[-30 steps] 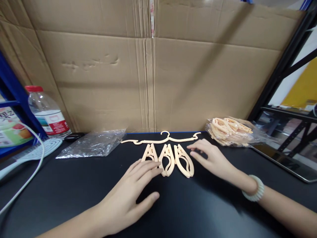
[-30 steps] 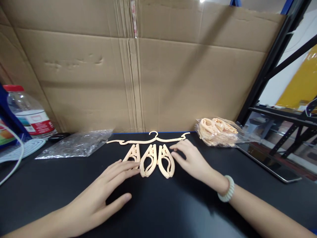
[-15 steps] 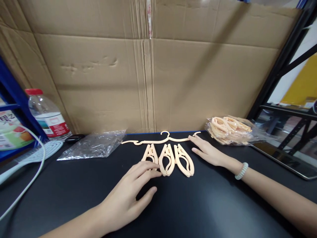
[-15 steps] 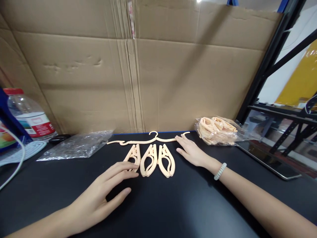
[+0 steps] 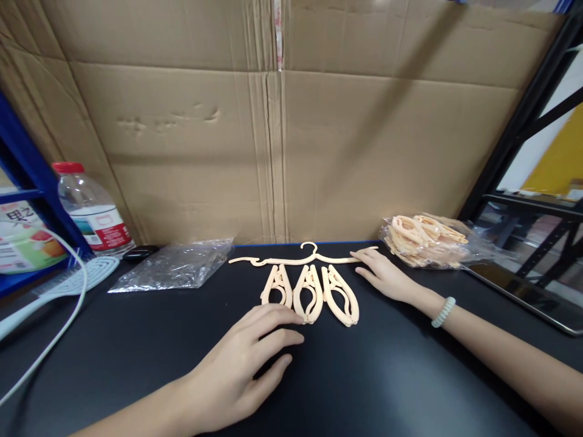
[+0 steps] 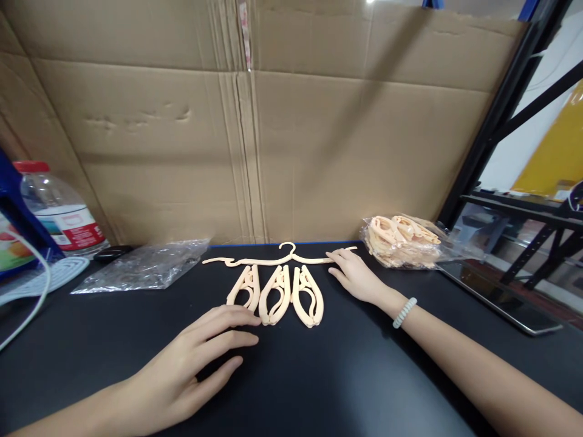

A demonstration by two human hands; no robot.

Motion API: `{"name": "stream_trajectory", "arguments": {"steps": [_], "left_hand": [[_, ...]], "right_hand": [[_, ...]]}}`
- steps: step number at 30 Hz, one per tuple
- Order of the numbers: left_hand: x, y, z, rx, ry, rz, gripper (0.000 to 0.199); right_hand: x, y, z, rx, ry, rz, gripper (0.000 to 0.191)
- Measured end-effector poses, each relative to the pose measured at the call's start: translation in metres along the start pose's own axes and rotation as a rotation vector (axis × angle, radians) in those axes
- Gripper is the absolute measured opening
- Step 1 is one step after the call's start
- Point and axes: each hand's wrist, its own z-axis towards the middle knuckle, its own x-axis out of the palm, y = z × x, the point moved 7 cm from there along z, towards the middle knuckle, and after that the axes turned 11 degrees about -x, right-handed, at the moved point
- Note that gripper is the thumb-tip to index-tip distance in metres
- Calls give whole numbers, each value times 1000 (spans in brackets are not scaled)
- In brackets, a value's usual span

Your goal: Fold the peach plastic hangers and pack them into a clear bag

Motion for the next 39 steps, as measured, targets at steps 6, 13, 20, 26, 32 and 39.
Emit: {"name": "stream_trajectory", "arguments": {"steps": [6,13,20,26,32,39], "left_hand": [[0,-2,0,8,-12,-2,32],[-7,2,-1,-55,-53,-40,32],[-21,34,-2,-403,-304,-297,23],[-18,70,-12,-725,-492,-696,50],[-17,73,-18,-796,-566,-796,69],[-12,65,-11,-690,-461,-822,75]], "right_hand": [[-5,-1,5,38,-43,42,18],[-12,-2,4,143,-122,132,14],[-32,9,-1,181,-177,195,17],[-63,33,-3,158,-260,161,18],[-62,54,-3,130,-203,158,16],[-54,72,-2,35,-112,114,14]]}}
